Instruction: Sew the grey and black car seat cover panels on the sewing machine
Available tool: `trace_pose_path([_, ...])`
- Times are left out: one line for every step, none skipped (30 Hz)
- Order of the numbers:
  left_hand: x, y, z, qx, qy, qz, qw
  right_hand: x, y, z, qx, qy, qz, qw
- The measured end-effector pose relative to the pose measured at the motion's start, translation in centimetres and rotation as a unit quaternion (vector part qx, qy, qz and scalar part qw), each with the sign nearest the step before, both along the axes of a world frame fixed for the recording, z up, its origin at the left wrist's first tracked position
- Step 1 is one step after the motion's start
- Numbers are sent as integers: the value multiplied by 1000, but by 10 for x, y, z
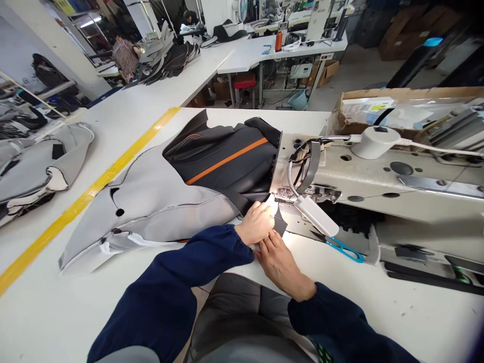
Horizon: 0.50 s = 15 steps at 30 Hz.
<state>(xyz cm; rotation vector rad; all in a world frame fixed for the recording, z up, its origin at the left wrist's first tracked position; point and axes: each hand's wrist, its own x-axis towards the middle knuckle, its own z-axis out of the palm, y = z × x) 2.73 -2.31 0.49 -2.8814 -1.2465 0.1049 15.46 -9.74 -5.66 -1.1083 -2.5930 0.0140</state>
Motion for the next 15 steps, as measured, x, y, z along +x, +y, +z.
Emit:
trace_pose_path([1,1,-2,-1,-6,4,1000,-1,0,1,0,-4,-2,1000])
trace_pose_path([2,2,-4,-3,-13,9,1000,-2,1,2,1,-8,-2,1000])
trace_pose_path([3,4,-6,-6,-20,15,1000,-3,3,3,3,-12,1,1000])
trace_pose_path([4,6,-8,-9,-25,20,999,-4,6,4,4,-17,6,1000])
trace_pose_path([5,8,-10,-13,-30,26,999,-6,9,4,6,-21,13,1000])
trace_pose_path([6,11,-12,-16,-35,34,999,-9,14,4,6,-28,18,999])
trace_pose_path([6,14,-14,-18,-39,40,998,-12,19,3,6,-36,22,999])
trace_pose_path([7,16,-16,-17,-43,46,998,-16,23,2,6,-47,25,999])
trace_pose_path([7,18,-17,-15,-46,48,998,-21,28,0,5,-56,27,998])
trace_pose_path([6,19,-18,-11,-49,48,998,-26,31,-2,3,-62,27,998])
trace_pose_path([6,20,-19,-7,-50,46,998,-30,33,-4,1,-64,26,998])
trace_pose_path([5,20,-19,-3,-50,42,998,-33,35,-5,0,-58,26,998])
trace_pose_path([4,21,-19,0,-49,39,998,-35,35,-5,-2,-43,30,999])
trace_pose_path([2,21,-19,2,-47,38,998,-34,35,-3,-4,-20,37,999])
trace_pose_path([1,21,-19,3,-47,36,998,-30,35,-1,-10,11,50,999])
